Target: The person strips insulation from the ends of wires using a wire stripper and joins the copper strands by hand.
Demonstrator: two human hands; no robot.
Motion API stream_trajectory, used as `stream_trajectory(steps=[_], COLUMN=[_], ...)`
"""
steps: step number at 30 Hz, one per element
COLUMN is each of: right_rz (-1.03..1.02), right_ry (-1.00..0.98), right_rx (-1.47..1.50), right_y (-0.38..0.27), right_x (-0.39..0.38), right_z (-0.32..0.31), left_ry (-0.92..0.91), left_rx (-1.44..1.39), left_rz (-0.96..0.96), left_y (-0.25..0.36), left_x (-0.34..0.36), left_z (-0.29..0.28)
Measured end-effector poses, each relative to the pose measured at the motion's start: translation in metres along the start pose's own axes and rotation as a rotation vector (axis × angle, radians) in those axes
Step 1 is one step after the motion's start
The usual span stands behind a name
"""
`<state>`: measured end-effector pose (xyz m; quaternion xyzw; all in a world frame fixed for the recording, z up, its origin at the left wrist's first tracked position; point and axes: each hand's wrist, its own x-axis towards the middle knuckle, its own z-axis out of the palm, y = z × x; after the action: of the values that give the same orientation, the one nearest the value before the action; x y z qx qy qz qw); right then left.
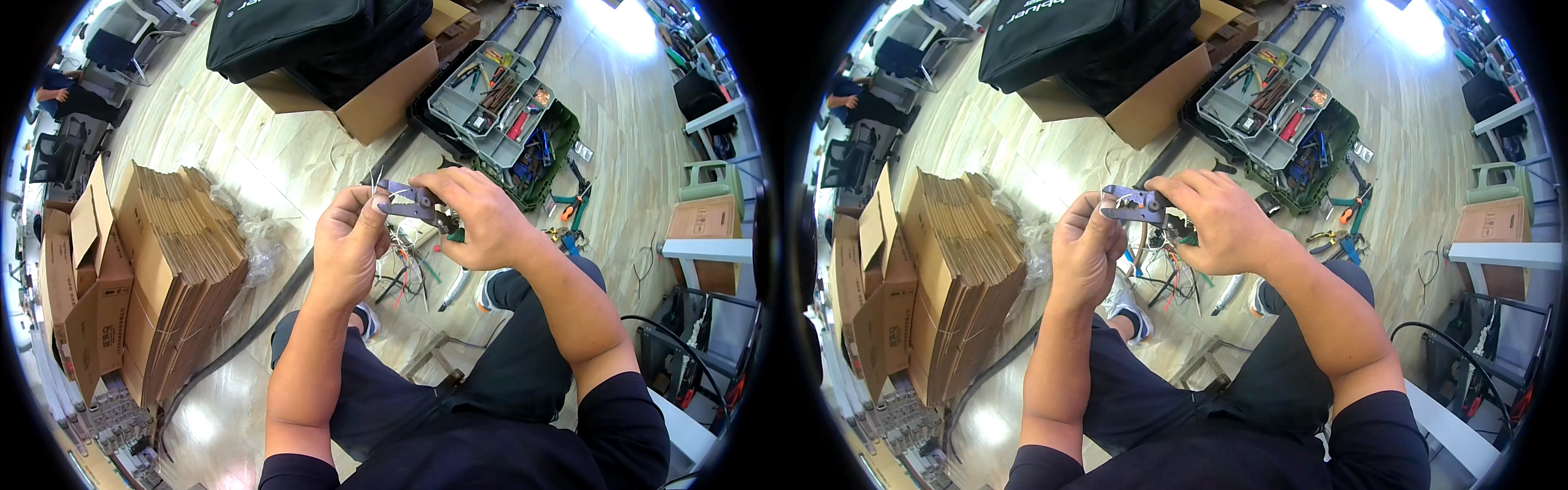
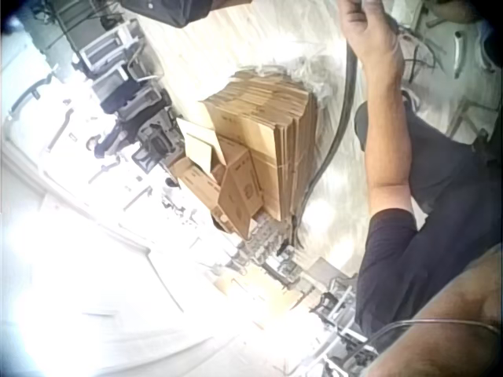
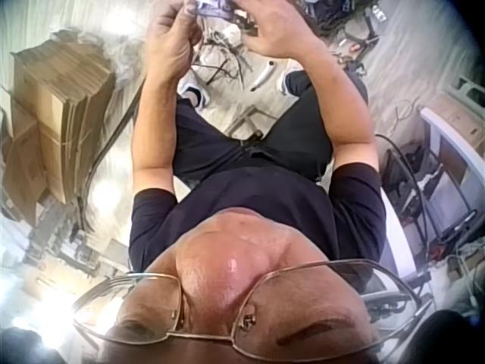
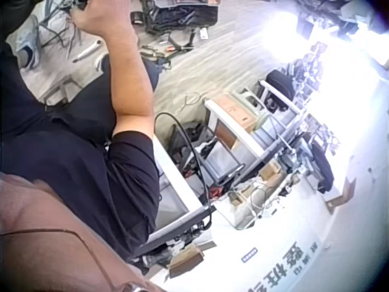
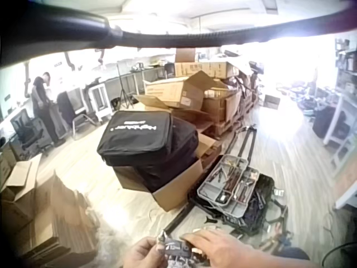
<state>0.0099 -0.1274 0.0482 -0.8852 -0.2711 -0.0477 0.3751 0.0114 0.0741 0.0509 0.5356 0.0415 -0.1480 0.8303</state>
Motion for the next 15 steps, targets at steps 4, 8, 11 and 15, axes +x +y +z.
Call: stream_trajectory(steps=[4, 8, 11, 15], right_rz=[0.008, -0.005, -0.012, -0.01], right_ry=[0.004, -0.003, 0.007, 0.012], right_rx=[-0.01, -0.015, -0.013, -0.001], right_y=[-0.0003, -0.0004, -0.0002, -0.0007], right_x=[-0.0003, -0.0002, -0.0009, -0.0007], right_z=[-0.0004, -0.0003, -0.0001, -0.0005], left_ry=[-0.01, -0.01, 0.009, 0.001], left_rx=[-0.017, 0.001, 0.005, -0.03], left_rz=[-0.008, -0.012, -0.017, -0.016], left_y=[0.0001, 0.0008, 0.0021, 0.0008], left_x=[-0.0013, -0.0019, -0.0027, -0.0028], left_z=[0.001, 0.0004, 0.0018, 0.003])
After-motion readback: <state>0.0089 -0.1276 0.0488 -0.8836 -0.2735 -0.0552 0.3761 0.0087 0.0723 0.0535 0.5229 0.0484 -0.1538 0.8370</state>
